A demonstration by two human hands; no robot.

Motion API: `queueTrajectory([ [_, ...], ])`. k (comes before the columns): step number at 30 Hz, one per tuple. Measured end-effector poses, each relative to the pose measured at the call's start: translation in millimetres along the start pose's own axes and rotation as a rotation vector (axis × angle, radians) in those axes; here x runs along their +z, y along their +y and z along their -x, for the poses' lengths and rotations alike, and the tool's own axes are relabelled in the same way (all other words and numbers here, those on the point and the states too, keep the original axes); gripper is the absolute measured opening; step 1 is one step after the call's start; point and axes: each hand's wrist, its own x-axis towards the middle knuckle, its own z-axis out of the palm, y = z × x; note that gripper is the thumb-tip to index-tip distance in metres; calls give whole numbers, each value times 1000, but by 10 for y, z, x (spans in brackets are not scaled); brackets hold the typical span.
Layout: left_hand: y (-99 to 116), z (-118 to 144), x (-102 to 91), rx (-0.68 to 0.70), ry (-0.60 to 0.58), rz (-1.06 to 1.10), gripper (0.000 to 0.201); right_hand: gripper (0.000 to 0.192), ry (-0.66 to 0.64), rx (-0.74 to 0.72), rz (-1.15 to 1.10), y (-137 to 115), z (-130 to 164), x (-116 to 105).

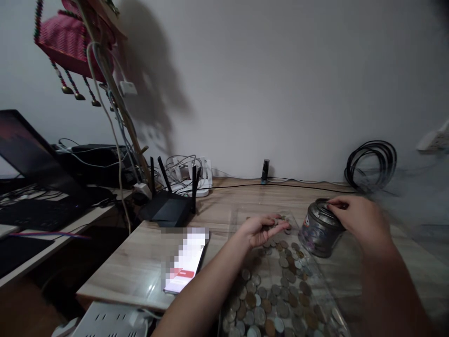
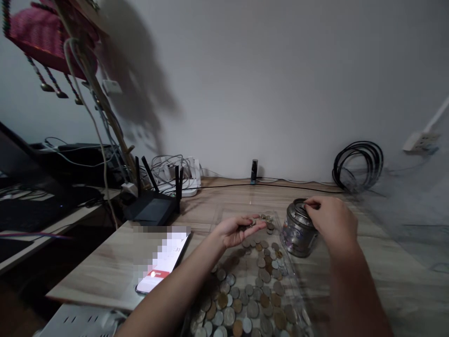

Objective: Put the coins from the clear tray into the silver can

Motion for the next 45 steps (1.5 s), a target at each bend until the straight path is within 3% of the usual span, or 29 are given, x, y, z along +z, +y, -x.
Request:
queueTrajectory([
  [5,21,31,72,13,56,30,35,20,-105,8,23,-58,6,-59],
  [9,27,26,85,-13,67,79,30,28,141,-224,-23,-333,100,-92],
  [10,25,17,73,-9,58,97,30,29,129,-327,-77,-452,153,-70],
  [12,18,-11,36,-9,38,121,31,27,-99,-523,-189,-709,282,20],
  [14,12,-38,0,-28,30,112,32,23,-368,-619,-228,-928,404,140],
  [17,9,-48,-14,-70,38,92,30,18,-463,-562,-222,-1070,486,253],
  [20,17,-13,21,-68,24,117,27,20,-333,-486,-308,-963,413,177],
  [24,27,28,51,-99,-23,115,38,25,50,-237,-214,-555,180,-36],
  [26,27,29,46,-92,-30,124,41,26,38,-76,-84,-321,69,-69],
  [29,31,28,42,-92,-34,136,42,26,-94,72,-17,-57,-36,-28],
  [32,45,50,62,-85,-16,133,44,26,-82,41,-6,-4,-55,-3],
  [36,64,83,92,-76,-13,160,51,32,154,-218,-83,-344,76,-29],
  [38,67,76,83,-44,-3,174,54,30,40,-397,-188,-619,201,-1],
  [40,65,51,56,-8,-2,175,54,25,-244,-564,-261,-871,335,67],
  [42,60,15,21,7,-4,162,54,22,-443,-643,-260,-1043,445,154],
  [45,46,-28,-11,-17,-1,143,52,21,-512,-644,-217,-1136,531,256],
])
